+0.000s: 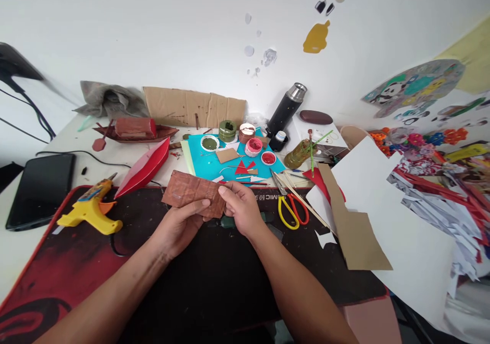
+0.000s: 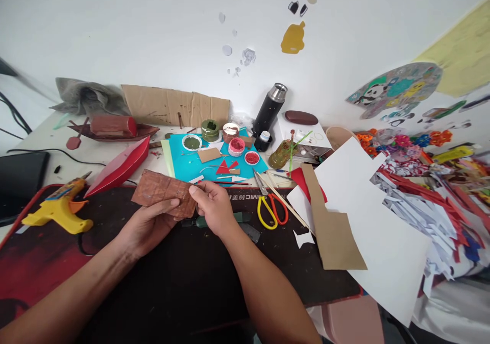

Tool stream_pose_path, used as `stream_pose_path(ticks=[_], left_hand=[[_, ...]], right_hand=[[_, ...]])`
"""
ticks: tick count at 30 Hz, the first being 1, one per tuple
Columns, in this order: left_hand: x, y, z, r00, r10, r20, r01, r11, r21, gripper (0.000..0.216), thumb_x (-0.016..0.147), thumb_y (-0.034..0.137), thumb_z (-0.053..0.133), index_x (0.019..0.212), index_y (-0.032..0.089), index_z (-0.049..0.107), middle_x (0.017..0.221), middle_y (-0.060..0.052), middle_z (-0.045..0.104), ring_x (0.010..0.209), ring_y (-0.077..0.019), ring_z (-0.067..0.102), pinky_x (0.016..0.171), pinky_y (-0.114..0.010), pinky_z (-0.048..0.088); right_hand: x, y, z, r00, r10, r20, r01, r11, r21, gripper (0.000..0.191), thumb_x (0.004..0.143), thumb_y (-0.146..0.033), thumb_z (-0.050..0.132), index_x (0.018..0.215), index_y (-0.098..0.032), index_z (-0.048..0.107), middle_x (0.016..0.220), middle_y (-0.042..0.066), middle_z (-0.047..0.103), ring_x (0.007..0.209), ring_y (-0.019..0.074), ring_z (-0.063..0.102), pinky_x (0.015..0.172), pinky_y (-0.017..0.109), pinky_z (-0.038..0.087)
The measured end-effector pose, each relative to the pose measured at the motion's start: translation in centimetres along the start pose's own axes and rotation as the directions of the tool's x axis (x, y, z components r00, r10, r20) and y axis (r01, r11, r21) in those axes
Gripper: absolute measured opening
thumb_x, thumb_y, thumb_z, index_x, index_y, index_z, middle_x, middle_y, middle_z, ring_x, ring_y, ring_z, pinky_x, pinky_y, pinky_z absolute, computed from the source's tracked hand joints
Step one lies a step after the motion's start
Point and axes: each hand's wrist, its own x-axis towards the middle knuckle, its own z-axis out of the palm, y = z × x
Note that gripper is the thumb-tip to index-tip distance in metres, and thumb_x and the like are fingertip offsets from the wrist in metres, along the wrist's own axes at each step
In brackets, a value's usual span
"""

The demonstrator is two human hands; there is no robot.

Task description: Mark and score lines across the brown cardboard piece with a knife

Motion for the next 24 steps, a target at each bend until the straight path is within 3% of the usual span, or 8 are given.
stream_pose_path(ticks=[5,14,20,24], left_hand=[[0.03,-0.01,-0.05,1.0,-0.006,0.02,0.007,1.0,-0.007,0.068,0.068,0.023,0.102,0.132,0.026,0.08,0.113,-0.007,0.088,0.1,-0.0304,0.084,0.086,-0.038,0.067],[-0.23,0.22,-0.22,0.997,-0.023,0.069,0.026,0.999,-0.047,0.063,0.068,0.021,0.1,0.127,0.025,0.081,0.103,-0.007,0.088,0.102,-0.034,0.082,0.082,-0.04,0.066],[-0.06,0.25,0.11,0.999,-0.021,0.042,0.022,0.999,-0.029,0.059,0.07,0.02,0.102,0.126,0.023,0.081,0.1,-0.005,0.085,0.078,-0.0197,0.074,0.061,-0.026,0.054],[0.04,0.39,0.11,1.0,-0.002,0.001,0.002,1.0,-0.002,0.058,0.068,0.024,0.105,0.121,0.022,0.081,0.099,-0.005,0.084,0.078,-0.0193,0.074,0.062,-0.026,0.057]], right_hand=[[0.16,0.3,-0.26,1.0,0.022,0.012,-0.022,1.0,0.015,0.051,0.078,-0.069,0.091,0.082,-0.024,0.065,0.055,-0.014,0.029,0.048,0.0067,0.019,0.048,0.025,0.016],[-0.09,0.16,-0.09,0.998,0.021,0.066,-0.023,0.999,0.034,0.054,0.078,-0.071,0.091,0.082,-0.024,0.066,0.054,-0.014,0.029,0.049,0.0067,0.019,0.049,0.025,0.016],[0.2,0.3,-0.22,1.0,0.016,-0.004,-0.016,0.999,0.029,0.053,0.079,-0.067,0.09,0.077,-0.025,0.058,0.055,-0.014,0.028,0.049,0.0069,0.019,0.048,0.024,0.017],[0.03,0.0,-0.39,1.0,-0.004,0.014,0.004,1.0,-0.022,0.053,0.082,-0.064,0.088,0.075,-0.026,0.053,0.058,-0.013,0.032,0.05,0.0071,0.024,0.048,0.023,0.02]])
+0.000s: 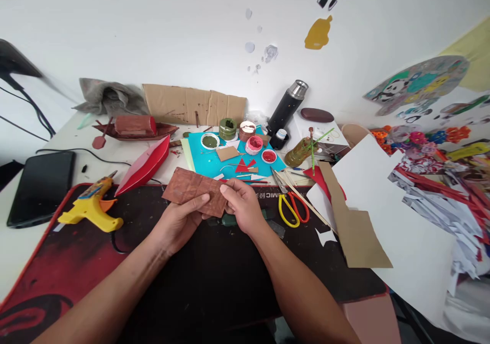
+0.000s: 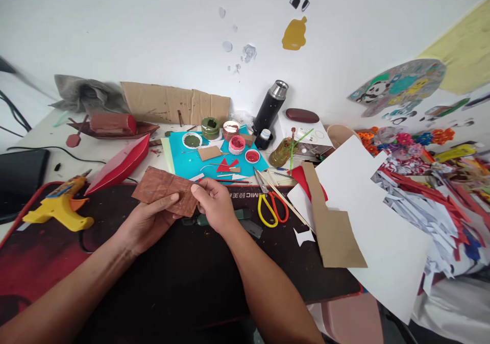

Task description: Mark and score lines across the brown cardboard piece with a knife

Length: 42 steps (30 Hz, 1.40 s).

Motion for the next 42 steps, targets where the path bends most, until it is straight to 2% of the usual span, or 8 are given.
stream_pose_path(ticks=[8,14,21,34,37,42], left_hand=[[-0.05,0.23,-0.14,0.998,0.039,-0.045,-0.035,0.997,0.074,0.057,0.065,0.025,0.107,0.115,0.019,0.081,0.096,-0.004,0.083,0.077,-0.0188,0.074,0.063,-0.027,0.058],[-0.04,-0.12,-0.12,0.999,0.019,-0.046,-0.016,0.997,0.07,0.069,0.058,0.032,0.11,0.121,0.019,0.082,0.102,-0.007,0.087,0.086,-0.0238,0.08,0.076,-0.031,0.066],[0.05,-0.3,-0.07,1.0,0.007,0.003,-0.008,0.999,0.051,0.08,0.06,0.034,0.109,0.133,0.022,0.08,0.106,-0.008,0.088,0.095,-0.0275,0.083,0.082,-0.032,0.066],[0.09,-0.26,-0.7,0.997,-0.047,0.068,0.045,0.999,0.03,0.073,0.06,0.039,0.107,0.127,0.024,0.082,0.116,-0.011,0.087,0.101,-0.0331,0.082,0.085,-0.041,0.068],[0.0,-0.17,-0.59,0.997,-0.056,0.057,0.054,0.998,0.036,0.074,0.056,0.042,0.109,0.122,0.024,0.083,0.11,-0.01,0.087,0.096,-0.0307,0.081,0.081,-0.039,0.067],[0.02,-0.05,-0.38,0.999,-0.039,0.003,0.039,0.997,0.065,0.062,0.06,0.037,0.108,0.115,0.023,0.083,0.094,-0.004,0.083,0.074,-0.0181,0.073,0.064,-0.027,0.059]], right_hand=[[-0.45,-0.56,0.02,0.999,0.001,0.05,0.001,0.999,-0.052,0.052,0.083,-0.068,0.088,0.081,-0.025,0.059,0.063,-0.011,0.036,0.052,0.0076,0.028,0.049,0.024,0.022],[-0.3,-0.29,0.08,0.998,0.003,0.058,-0.001,0.999,-0.036,0.053,0.082,-0.069,0.088,0.079,-0.025,0.058,0.059,-0.013,0.033,0.047,0.0062,0.023,0.046,0.025,0.018],[-0.15,-0.05,-0.17,0.997,0.013,0.073,-0.011,1.0,-0.026,0.053,0.084,-0.068,0.087,0.076,-0.025,0.056,0.053,-0.015,0.034,0.044,0.006,0.022,0.045,0.025,0.018],[-0.18,-0.03,0.17,0.988,-0.01,0.154,-0.001,0.997,0.074,0.055,0.083,-0.069,0.091,0.078,-0.024,0.059,0.051,-0.015,0.034,0.043,0.0048,0.02,0.045,0.025,0.014],[-0.22,-0.11,0.15,0.987,-0.007,0.163,-0.004,0.998,0.068,0.054,0.083,-0.069,0.091,0.078,-0.024,0.06,0.052,-0.015,0.035,0.044,0.0049,0.021,0.045,0.025,0.015],[0.03,0.09,0.05,0.995,0.007,0.096,-0.011,0.999,0.041,0.054,0.08,-0.069,0.09,0.078,-0.025,0.059,0.053,-0.015,0.033,0.045,0.0056,0.021,0.046,0.025,0.016]])
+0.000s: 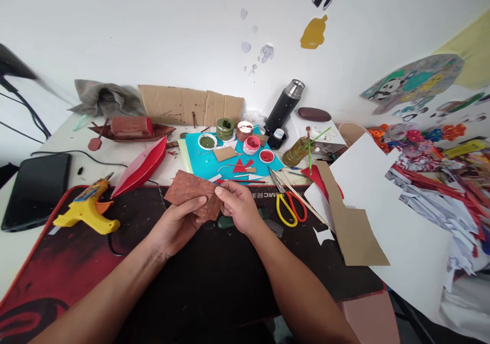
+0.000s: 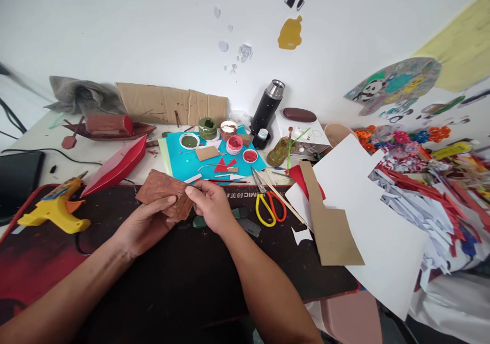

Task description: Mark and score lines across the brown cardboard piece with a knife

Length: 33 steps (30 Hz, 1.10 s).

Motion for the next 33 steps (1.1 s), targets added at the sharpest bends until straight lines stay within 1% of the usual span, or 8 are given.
stream_pose_path(ticks=[5,8,11,14,18,24,28,33], left_hand=[[0.0,0.1,0.3,0.994,0.072,-0.076,-0.068,0.996,0.052,0.061,0.057,0.03,0.109,0.111,0.02,0.081,0.103,-0.005,0.084,0.085,-0.0207,0.075,0.072,-0.029,0.062],[-0.1,0.2,0.4,0.989,0.108,-0.101,-0.1,0.992,0.081,0.059,0.053,0.024,0.11,0.103,0.019,0.079,0.1,-0.004,0.082,0.083,-0.0187,0.073,0.065,-0.025,0.058],[-0.2,0.5,0.5,0.993,0.089,-0.076,-0.083,0.994,0.074,0.055,0.057,0.035,0.11,0.099,0.018,0.079,0.092,-0.003,0.079,0.072,-0.015,0.066,0.055,-0.023,0.051],[-0.3,0.8,0.6,0.998,0.048,-0.039,-0.045,0.997,0.054,0.06,0.055,0.048,0.11,0.096,0.018,0.079,0.085,-0.003,0.075,0.063,-0.0124,0.06,0.049,-0.023,0.045],[-0.4,1.1,0.7,1.0,0.024,-0.018,-0.023,0.998,0.063,0.057,0.056,0.044,0.111,0.094,0.018,0.077,0.082,-0.002,0.074,0.063,-0.0117,0.06,0.049,-0.023,0.046],[-0.4,1.0,0.6,1.0,0.026,-0.009,-0.026,0.997,0.075,0.055,0.062,0.037,0.108,0.104,0.018,0.079,0.091,-0.003,0.078,0.066,-0.0123,0.062,0.049,-0.022,0.045],[-0.1,0.8,0.4,0.999,0.048,-0.012,-0.047,0.997,0.066,0.049,0.064,0.036,0.107,0.098,0.015,0.079,0.088,-0.004,0.077,0.063,-0.0107,0.059,0.048,-0.022,0.044],[-0.1,0.7,0.2,0.998,0.053,-0.033,-0.052,0.998,0.026,0.049,0.064,0.032,0.107,0.101,0.018,0.079,0.097,-0.004,0.08,0.074,-0.0133,0.066,0.055,-0.022,0.048]], right_hand=[[0.0,0.1,0.0,0.998,0.008,-0.058,-0.01,0.999,-0.036,0.048,0.083,-0.064,0.089,0.079,-0.025,0.059,0.055,-0.015,0.033,0.047,0.0065,0.021,0.047,0.025,0.018],[-0.1,-0.1,0.0,0.997,0.005,-0.075,-0.01,0.998,-0.058,0.049,0.083,-0.063,0.089,0.078,-0.025,0.058,0.057,-0.014,0.033,0.048,0.0066,0.022,0.047,0.025,0.018],[-0.2,-0.2,0.0,0.997,0.009,-0.079,-0.014,0.998,-0.06,0.05,0.082,-0.064,0.088,0.077,-0.025,0.057,0.058,-0.013,0.035,0.048,0.0065,0.023,0.047,0.025,0.019],[-0.1,-0.2,-0.1,0.997,0.017,-0.078,-0.021,0.998,-0.059,0.05,0.083,-0.066,0.087,0.079,-0.025,0.059,0.056,-0.014,0.034,0.048,0.0068,0.023,0.048,0.025,0.018],[-0.1,-0.1,-0.1,0.996,0.011,-0.09,-0.015,0.999,-0.052,0.05,0.082,-0.067,0.087,0.081,-0.025,0.06,0.056,-0.013,0.036,0.048,0.0073,0.024,0.049,0.025,0.018],[-0.1,0.0,-0.2,0.995,-0.004,-0.101,-0.001,0.999,-0.04,0.05,0.083,-0.066,0.087,0.08,-0.025,0.06,0.056,-0.012,0.038,0.049,0.0073,0.025,0.049,0.025,0.019],[-0.2,0.1,-0.2,0.996,0.008,-0.093,-0.013,0.999,-0.05,0.05,0.083,-0.067,0.088,0.082,-0.024,0.062,0.057,-0.012,0.039,0.049,0.0075,0.027,0.048,0.025,0.018],[-0.1,0.3,-0.3,0.996,0.006,-0.084,-0.009,0.999,-0.034,0.052,0.081,-0.069,0.091,0.084,-0.024,0.065,0.056,-0.014,0.036,0.047,0.0065,0.023,0.047,0.025,0.017]])
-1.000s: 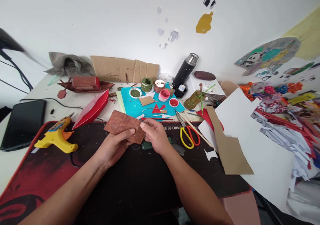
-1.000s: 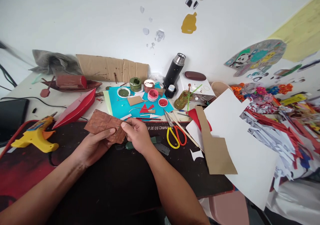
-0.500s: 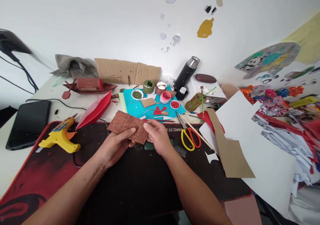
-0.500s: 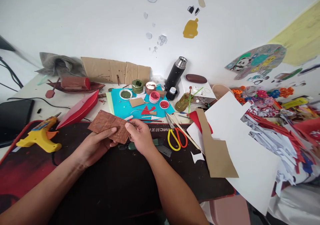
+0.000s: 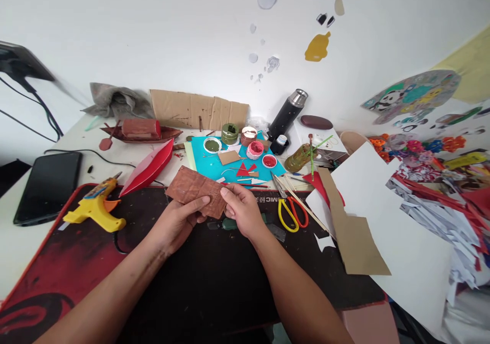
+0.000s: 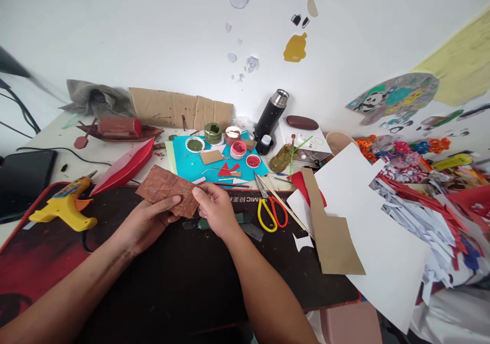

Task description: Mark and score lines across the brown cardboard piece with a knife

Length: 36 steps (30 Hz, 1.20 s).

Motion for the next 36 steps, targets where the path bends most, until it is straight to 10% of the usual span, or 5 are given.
stream_pose_path(ticks=[15,24,29,36], left_hand=[[-0.4,-0.2,-0.9,0.98,-0.119,0.156,0.13,0.99,-0.057,0.047,0.063,0.042,0.109,0.094,0.021,0.082,0.091,-0.005,0.078,0.08,-0.0176,0.07,0.07,-0.029,0.058],[-0.1,-0.3,0.0,0.998,0.056,-0.006,-0.056,0.998,-0.016,0.048,0.067,0.037,0.107,0.102,0.019,0.078,0.095,-0.004,0.078,0.076,-0.0157,0.068,0.057,-0.024,0.051],[0.4,0.0,0.2,0.965,0.227,-0.128,-0.226,0.974,0.023,0.048,0.069,0.038,0.107,0.098,0.018,0.074,0.088,0.001,0.074,0.067,-0.0106,0.062,0.051,-0.021,0.047],[-0.2,-0.1,0.8,0.977,0.195,-0.082,-0.192,0.98,0.051,0.06,0.065,0.043,0.108,0.111,0.016,0.079,0.108,-0.011,0.084,0.088,-0.0237,0.079,0.068,-0.031,0.067]], right_hand=[[-0.2,-0.4,0.1,0.996,-0.001,0.088,-0.001,1.0,0.027,0.055,0.081,-0.072,0.091,0.081,-0.024,0.064,0.051,-0.015,0.032,0.045,0.006,0.02,0.047,0.025,0.017],[0.3,0.1,-0.1,0.999,-0.04,-0.018,0.04,0.999,-0.013,0.052,0.083,-0.07,0.088,0.094,-0.025,0.066,0.058,-0.012,0.041,0.049,0.0091,0.029,0.049,0.026,0.02],[-0.4,-0.2,0.1,0.932,-0.313,-0.181,0.256,0.925,-0.28,0.032,0.095,-0.055,0.081,0.103,-0.025,0.073,0.065,-0.009,0.044,0.058,0.0136,0.039,0.058,0.029,0.035],[-1.1,0.4,0.2,0.9,-0.437,-0.005,0.341,0.71,-0.616,0.021,0.101,-0.043,0.074,0.114,-0.028,0.081,0.068,-0.004,0.06,0.061,0.0171,0.054,0.068,0.032,0.046]])
